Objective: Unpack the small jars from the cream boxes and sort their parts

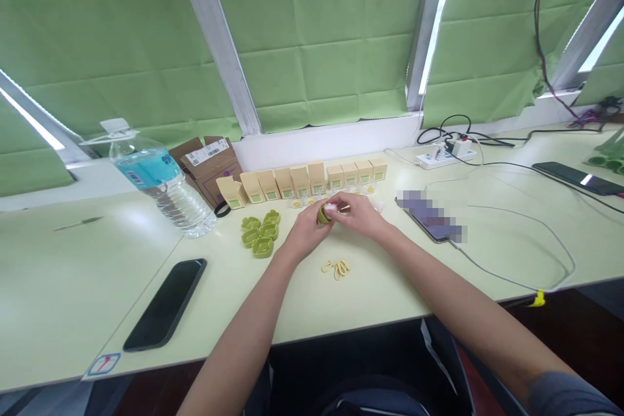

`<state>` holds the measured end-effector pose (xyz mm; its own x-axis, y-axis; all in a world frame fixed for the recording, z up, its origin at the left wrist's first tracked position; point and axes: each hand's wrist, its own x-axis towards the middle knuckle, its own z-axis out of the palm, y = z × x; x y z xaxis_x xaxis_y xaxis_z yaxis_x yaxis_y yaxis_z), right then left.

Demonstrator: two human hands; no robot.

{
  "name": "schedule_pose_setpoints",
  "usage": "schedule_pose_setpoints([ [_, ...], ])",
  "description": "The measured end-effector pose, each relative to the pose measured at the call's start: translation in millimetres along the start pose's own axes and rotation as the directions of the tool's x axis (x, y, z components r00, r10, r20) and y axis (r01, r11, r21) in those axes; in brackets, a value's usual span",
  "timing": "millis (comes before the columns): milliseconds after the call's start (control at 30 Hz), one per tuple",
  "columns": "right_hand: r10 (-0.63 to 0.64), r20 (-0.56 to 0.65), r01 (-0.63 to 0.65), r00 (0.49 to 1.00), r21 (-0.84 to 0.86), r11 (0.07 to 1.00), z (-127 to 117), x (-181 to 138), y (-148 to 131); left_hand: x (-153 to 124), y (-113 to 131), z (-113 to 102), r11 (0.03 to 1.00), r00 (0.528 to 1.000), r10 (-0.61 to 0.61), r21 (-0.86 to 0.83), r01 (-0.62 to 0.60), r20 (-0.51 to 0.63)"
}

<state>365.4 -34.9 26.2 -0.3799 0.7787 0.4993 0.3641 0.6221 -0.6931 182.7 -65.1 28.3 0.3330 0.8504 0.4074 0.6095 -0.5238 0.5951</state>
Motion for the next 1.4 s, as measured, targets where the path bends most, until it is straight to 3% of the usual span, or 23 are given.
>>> schedule_pose_setpoints([
  [333, -0.066, -0.080, 0.061, 0.995, -0.057, 0.997, -6, 2, 5, 1, -6, 1, 0.994, 0.995, -0.084, 0.063, 0.087, -0.049],
  [600, -0.019, -0.240, -0.034, 0.970, -0.212, 0.977, -33, 8, 23, 0, -6, 1, 0.985, 0.992, -0.124, 0.119, 0.128, -0.039],
  [900, 0.211, -0.277, -0.304, 0.937, -0.353, 0.885, -55, 7, 42, 0, -4, 0, 0.979, 0.989, -0.149, 0.135, 0.151, -0.024],
  [1167, 0.305, -0.255, -0.394, 0.918, -0.488, 0.779, -62, 7, 59, 0, -4, 1, 0.978, 0.987, -0.161, 0.136, 0.160, -0.006],
  [1400, 0.402, -0.228, -0.462, 0.887, -0.433, 0.774, -63, 4, 69, 0, -3, 0, 0.980, 0.988, -0.154, 0.124, 0.154, -0.007],
])
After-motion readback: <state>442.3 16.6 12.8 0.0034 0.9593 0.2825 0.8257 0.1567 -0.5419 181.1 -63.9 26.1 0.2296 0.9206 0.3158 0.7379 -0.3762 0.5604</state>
